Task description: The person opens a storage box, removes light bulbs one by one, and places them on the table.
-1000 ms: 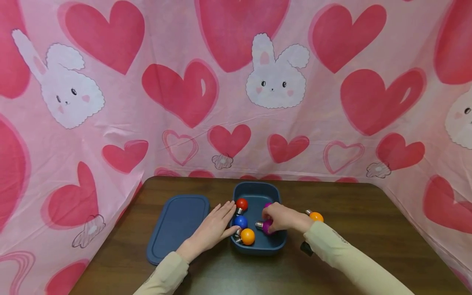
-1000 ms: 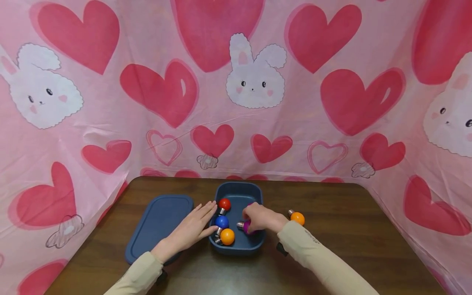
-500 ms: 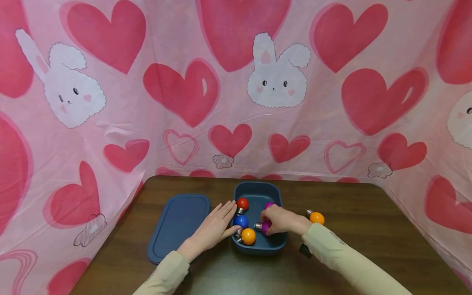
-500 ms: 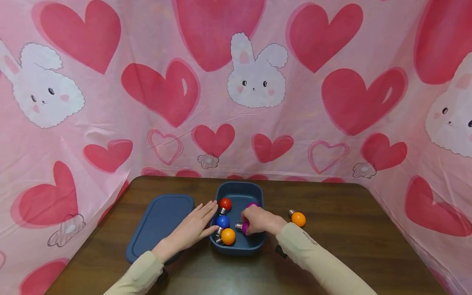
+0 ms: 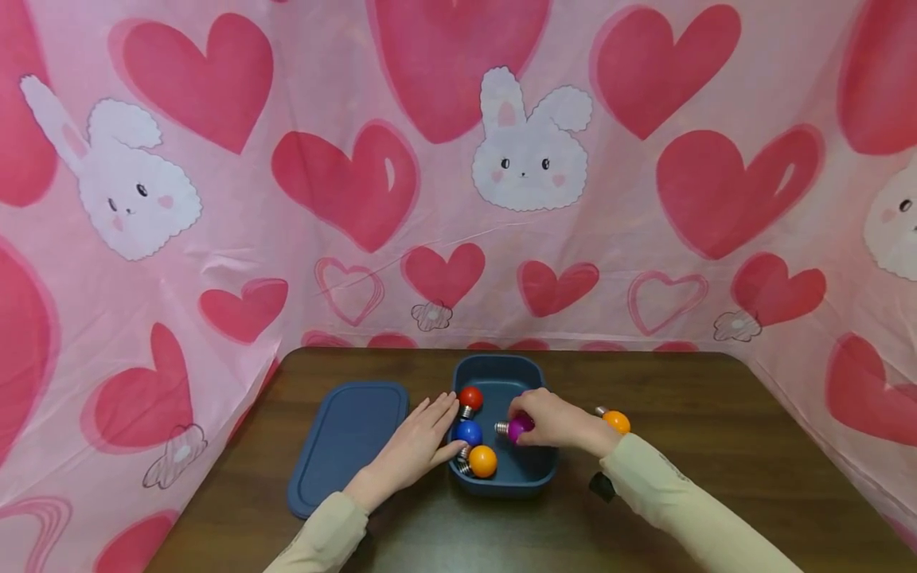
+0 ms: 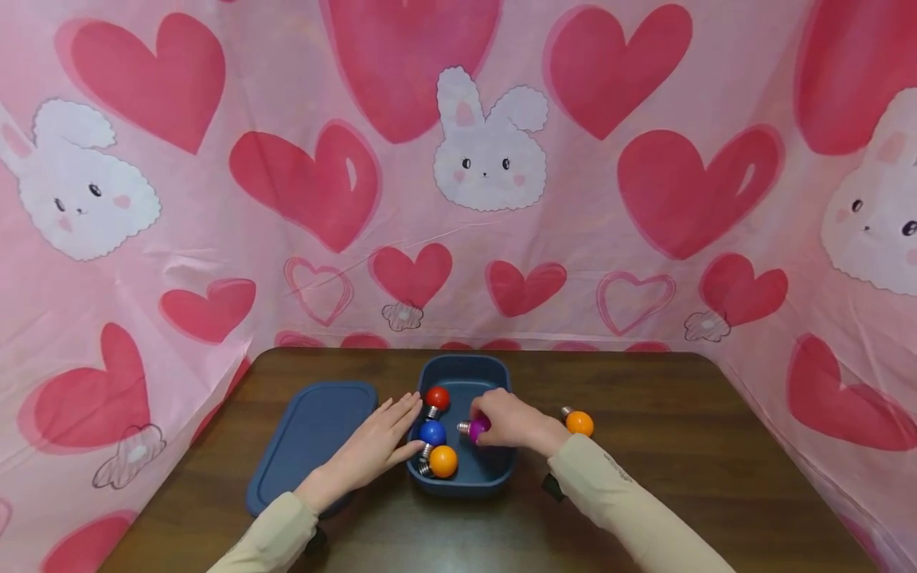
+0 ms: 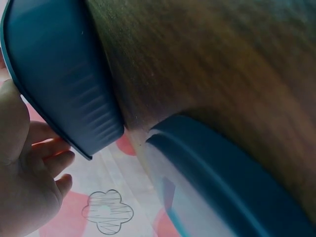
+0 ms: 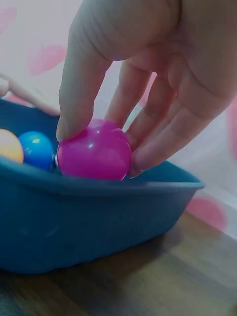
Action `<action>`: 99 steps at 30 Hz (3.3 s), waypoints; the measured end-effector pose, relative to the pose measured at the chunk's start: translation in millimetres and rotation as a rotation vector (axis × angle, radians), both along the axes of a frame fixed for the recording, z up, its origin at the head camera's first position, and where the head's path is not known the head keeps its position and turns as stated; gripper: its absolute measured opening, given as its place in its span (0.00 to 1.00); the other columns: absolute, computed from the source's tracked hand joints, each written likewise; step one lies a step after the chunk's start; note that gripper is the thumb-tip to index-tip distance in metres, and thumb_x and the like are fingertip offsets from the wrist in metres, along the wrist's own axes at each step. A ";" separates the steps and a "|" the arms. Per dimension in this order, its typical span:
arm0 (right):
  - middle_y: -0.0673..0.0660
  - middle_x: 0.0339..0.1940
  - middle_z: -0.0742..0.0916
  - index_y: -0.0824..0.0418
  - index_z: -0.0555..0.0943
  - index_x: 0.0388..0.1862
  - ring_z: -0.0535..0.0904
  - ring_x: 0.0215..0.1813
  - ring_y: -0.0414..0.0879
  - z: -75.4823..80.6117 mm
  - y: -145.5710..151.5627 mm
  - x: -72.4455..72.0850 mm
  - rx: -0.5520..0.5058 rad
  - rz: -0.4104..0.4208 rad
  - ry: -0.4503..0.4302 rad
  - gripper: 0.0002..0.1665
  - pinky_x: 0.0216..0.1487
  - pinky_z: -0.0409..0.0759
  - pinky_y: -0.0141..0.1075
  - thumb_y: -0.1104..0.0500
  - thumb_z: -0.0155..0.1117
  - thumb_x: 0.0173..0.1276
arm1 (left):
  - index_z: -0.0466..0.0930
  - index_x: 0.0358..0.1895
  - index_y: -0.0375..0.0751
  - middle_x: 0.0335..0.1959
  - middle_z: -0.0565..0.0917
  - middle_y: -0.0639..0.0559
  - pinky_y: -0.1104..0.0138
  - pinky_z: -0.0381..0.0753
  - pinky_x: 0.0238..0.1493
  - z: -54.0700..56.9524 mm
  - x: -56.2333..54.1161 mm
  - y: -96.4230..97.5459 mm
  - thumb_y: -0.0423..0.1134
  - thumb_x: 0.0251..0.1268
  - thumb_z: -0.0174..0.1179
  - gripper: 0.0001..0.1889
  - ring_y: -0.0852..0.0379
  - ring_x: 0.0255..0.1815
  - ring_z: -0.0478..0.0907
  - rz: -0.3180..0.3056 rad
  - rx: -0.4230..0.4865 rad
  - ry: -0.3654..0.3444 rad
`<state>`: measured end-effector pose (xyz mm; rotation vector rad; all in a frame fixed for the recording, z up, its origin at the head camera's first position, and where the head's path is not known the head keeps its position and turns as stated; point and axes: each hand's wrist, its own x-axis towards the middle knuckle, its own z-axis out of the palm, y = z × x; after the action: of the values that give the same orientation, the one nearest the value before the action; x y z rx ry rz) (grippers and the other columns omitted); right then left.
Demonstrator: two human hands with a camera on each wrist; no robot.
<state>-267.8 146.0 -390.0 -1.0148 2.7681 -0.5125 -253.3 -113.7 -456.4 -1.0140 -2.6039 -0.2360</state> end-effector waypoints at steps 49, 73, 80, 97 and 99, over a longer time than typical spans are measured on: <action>0.55 0.34 0.83 0.65 0.78 0.41 0.78 0.35 0.46 -3.5 151.8 -6.8 -0.214 -0.396 0.139 0.19 0.36 0.79 0.38 0.56 0.67 0.53 | 0.61 0.63 0.36 0.64 0.64 0.45 0.54 0.56 0.63 -0.4 1.6 -0.3 0.58 0.61 0.46 0.34 0.52 0.66 0.57 -0.001 0.026 0.008; 0.59 0.37 0.82 0.66 0.77 0.43 0.76 0.35 0.48 -33.7 180.9 -6.3 -0.206 -0.508 -0.023 0.22 0.37 0.79 0.41 0.53 0.66 0.53 | 0.62 0.63 0.36 0.63 0.64 0.45 0.55 0.54 0.64 -0.9 2.0 0.3 0.58 0.61 0.47 0.34 0.51 0.65 0.58 0.000 0.014 0.030; 0.61 0.36 0.82 0.67 0.77 0.41 0.76 0.36 0.51 -37.8 181.5 -7.1 -0.184 -0.502 0.002 0.22 0.37 0.78 0.44 0.53 0.66 0.53 | 0.62 0.63 0.35 0.63 0.64 0.44 0.54 0.55 0.63 -0.7 2.3 0.3 0.58 0.61 0.47 0.34 0.51 0.65 0.58 -0.006 0.018 0.024; 0.61 0.37 0.82 0.68 0.77 0.41 0.77 0.36 0.51 -37.7 181.1 -4.9 -0.189 -0.505 -0.037 0.23 0.38 0.78 0.44 0.53 0.67 0.53 | 0.61 0.63 0.37 0.64 0.63 0.46 0.56 0.53 0.64 0.8 2.7 -0.2 0.61 0.62 0.42 0.35 0.53 0.66 0.56 0.011 0.013 -0.006; 0.61 0.37 0.82 0.67 0.77 0.41 0.77 0.37 0.51 -37.4 181.0 -4.1 -0.193 -0.505 -0.039 0.22 0.39 0.78 0.45 0.53 0.67 0.52 | 0.61 0.64 0.37 0.64 0.63 0.46 0.56 0.53 0.64 0.9 2.8 -0.1 0.61 0.62 0.42 0.35 0.52 0.66 0.56 0.011 0.014 -0.008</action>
<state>-271.9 327.0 -427.4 -0.3096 2.9738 -0.8634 -250.4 -113.8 -455.5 -0.9953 -2.6111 -0.2557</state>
